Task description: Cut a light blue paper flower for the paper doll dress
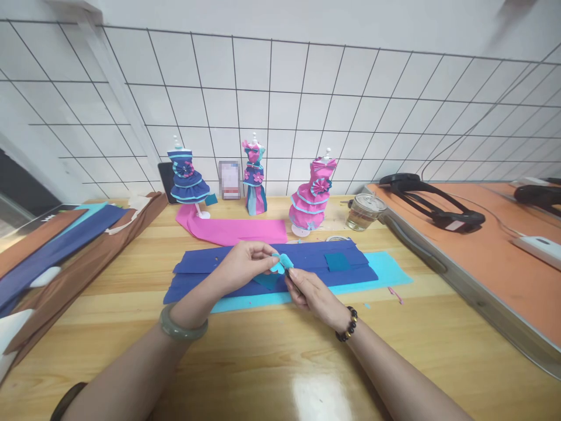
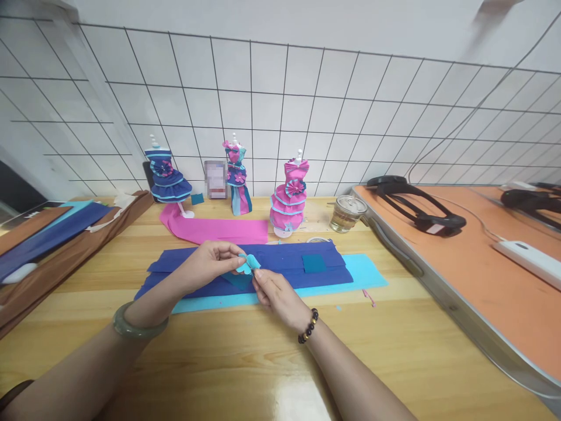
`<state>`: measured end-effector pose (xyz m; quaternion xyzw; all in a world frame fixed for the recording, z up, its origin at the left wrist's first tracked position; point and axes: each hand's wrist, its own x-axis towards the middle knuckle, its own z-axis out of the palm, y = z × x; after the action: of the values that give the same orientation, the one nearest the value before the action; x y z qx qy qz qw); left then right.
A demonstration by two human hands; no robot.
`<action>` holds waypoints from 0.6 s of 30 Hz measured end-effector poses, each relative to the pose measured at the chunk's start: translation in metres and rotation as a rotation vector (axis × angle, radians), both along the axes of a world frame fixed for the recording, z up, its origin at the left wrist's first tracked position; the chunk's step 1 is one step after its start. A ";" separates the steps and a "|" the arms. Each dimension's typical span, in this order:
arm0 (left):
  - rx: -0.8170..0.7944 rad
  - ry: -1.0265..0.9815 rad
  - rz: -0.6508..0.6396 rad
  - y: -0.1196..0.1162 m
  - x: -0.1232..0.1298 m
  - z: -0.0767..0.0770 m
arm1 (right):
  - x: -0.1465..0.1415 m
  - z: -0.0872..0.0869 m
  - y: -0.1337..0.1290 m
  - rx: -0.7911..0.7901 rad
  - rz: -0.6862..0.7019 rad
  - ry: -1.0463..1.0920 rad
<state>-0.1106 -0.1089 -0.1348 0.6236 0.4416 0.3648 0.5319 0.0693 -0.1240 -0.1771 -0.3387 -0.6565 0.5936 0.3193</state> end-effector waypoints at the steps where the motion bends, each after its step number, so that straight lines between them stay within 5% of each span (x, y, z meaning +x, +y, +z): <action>1: 0.009 0.002 -0.002 0.000 0.000 0.000 | 0.000 0.000 0.000 0.004 0.000 -0.001; 18: 0.057 0.061 0.009 -0.001 0.001 0.003 | 0.001 0.001 0.001 0.056 0.002 -0.057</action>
<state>-0.1095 -0.1099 -0.1316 0.6475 0.4497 0.3605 0.4986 0.0700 -0.1232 -0.1766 -0.3457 -0.6821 0.5653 0.3093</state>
